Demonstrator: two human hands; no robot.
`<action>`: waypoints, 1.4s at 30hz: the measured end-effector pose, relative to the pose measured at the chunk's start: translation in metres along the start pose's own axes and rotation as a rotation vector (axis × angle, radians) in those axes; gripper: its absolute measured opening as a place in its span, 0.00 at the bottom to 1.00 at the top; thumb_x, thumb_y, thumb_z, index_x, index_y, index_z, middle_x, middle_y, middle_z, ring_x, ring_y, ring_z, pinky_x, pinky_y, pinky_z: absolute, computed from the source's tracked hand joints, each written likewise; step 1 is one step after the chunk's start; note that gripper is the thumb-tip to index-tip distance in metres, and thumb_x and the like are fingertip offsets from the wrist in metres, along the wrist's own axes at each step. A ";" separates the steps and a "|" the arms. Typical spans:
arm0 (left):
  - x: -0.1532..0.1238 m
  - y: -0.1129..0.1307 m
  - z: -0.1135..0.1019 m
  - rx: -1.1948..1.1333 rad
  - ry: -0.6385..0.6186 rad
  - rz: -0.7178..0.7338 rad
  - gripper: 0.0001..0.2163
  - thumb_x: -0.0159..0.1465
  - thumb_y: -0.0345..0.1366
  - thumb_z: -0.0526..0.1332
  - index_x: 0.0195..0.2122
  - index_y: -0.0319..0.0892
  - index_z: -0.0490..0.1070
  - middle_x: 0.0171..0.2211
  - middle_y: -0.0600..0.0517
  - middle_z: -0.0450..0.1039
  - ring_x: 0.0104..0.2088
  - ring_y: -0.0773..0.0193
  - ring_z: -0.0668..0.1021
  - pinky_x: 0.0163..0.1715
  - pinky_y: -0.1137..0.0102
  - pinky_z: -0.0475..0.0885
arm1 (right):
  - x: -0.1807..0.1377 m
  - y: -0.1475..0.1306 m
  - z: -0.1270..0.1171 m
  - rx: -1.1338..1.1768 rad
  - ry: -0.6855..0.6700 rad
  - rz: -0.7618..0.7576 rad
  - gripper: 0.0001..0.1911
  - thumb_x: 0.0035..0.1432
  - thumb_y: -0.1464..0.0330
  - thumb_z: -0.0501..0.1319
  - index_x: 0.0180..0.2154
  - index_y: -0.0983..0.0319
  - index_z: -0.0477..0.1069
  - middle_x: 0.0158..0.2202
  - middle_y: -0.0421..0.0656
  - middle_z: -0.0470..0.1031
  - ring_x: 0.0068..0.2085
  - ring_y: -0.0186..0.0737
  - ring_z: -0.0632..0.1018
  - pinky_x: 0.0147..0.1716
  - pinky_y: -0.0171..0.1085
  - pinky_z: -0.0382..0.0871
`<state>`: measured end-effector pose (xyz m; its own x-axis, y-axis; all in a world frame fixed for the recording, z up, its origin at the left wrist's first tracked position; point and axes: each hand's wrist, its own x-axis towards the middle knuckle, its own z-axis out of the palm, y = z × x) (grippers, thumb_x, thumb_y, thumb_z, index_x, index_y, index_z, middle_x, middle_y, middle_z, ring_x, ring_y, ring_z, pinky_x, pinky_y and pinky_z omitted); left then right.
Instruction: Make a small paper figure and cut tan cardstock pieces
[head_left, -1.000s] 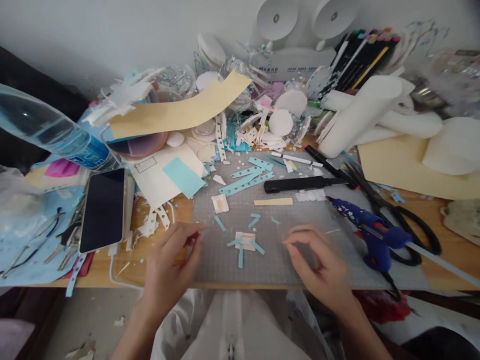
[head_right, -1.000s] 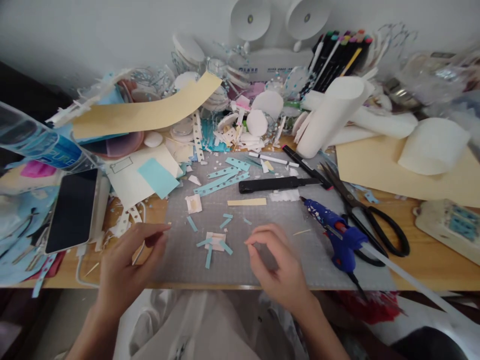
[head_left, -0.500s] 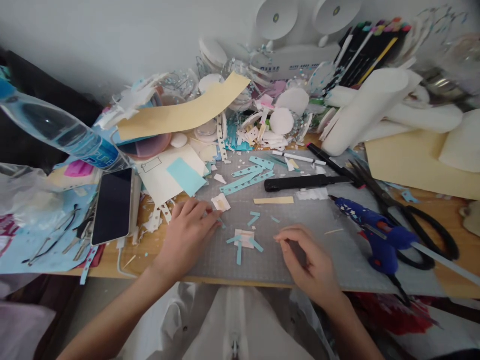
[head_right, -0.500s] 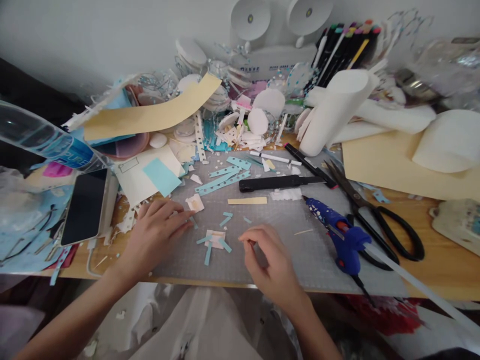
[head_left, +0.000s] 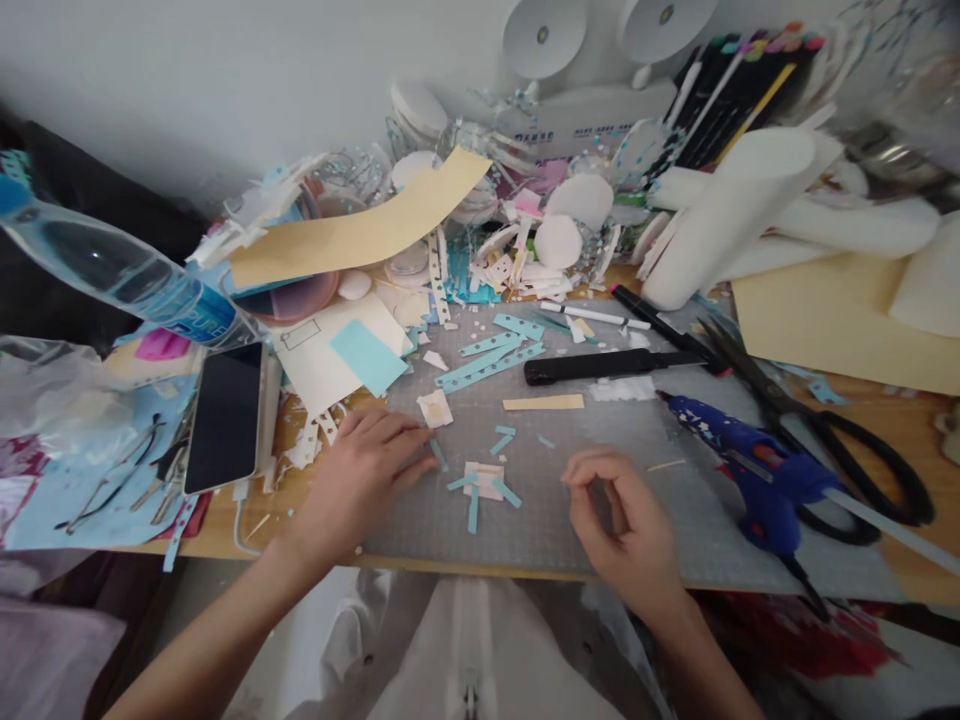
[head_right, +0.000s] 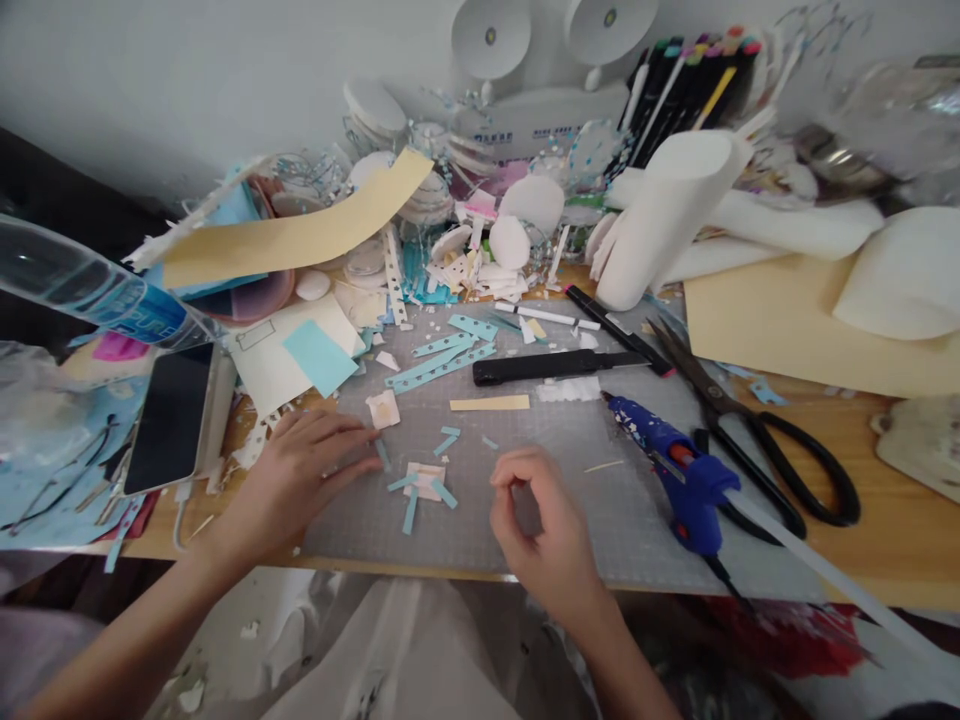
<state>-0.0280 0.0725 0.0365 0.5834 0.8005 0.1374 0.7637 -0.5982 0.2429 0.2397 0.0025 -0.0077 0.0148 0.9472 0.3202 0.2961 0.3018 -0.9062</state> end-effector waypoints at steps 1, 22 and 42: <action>-0.001 0.001 0.001 0.006 0.013 -0.017 0.08 0.66 0.39 0.63 0.44 0.45 0.78 0.42 0.49 0.80 0.42 0.55 0.78 0.43 0.60 0.66 | 0.000 0.000 0.000 -0.010 -0.002 -0.004 0.11 0.62 0.80 0.54 0.38 0.57 0.64 0.36 0.41 0.67 0.39 0.39 0.72 0.38 0.38 0.68; 0.002 0.012 0.008 -0.054 -0.024 -0.144 0.04 0.67 0.33 0.62 0.35 0.44 0.76 0.35 0.52 0.80 0.39 0.55 0.78 0.42 0.61 0.63 | -0.003 0.004 0.004 -0.047 0.021 0.074 0.08 0.65 0.74 0.57 0.45 0.56 0.66 0.42 0.44 0.69 0.43 0.40 0.74 0.38 0.38 0.72; -0.016 0.077 -0.008 -1.104 0.400 -0.455 0.03 0.63 0.33 0.67 0.32 0.45 0.77 0.30 0.55 0.76 0.34 0.67 0.76 0.37 0.74 0.71 | 0.015 -0.062 0.035 0.105 -0.085 -0.047 0.06 0.66 0.75 0.56 0.39 0.57 0.66 0.36 0.39 0.68 0.38 0.36 0.70 0.38 0.36 0.66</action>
<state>0.0196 0.0143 0.0605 0.0570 0.9963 0.0642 0.1226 -0.0708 0.9899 0.1886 0.0018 0.0435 -0.0792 0.9360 0.3429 0.1928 0.3519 -0.9160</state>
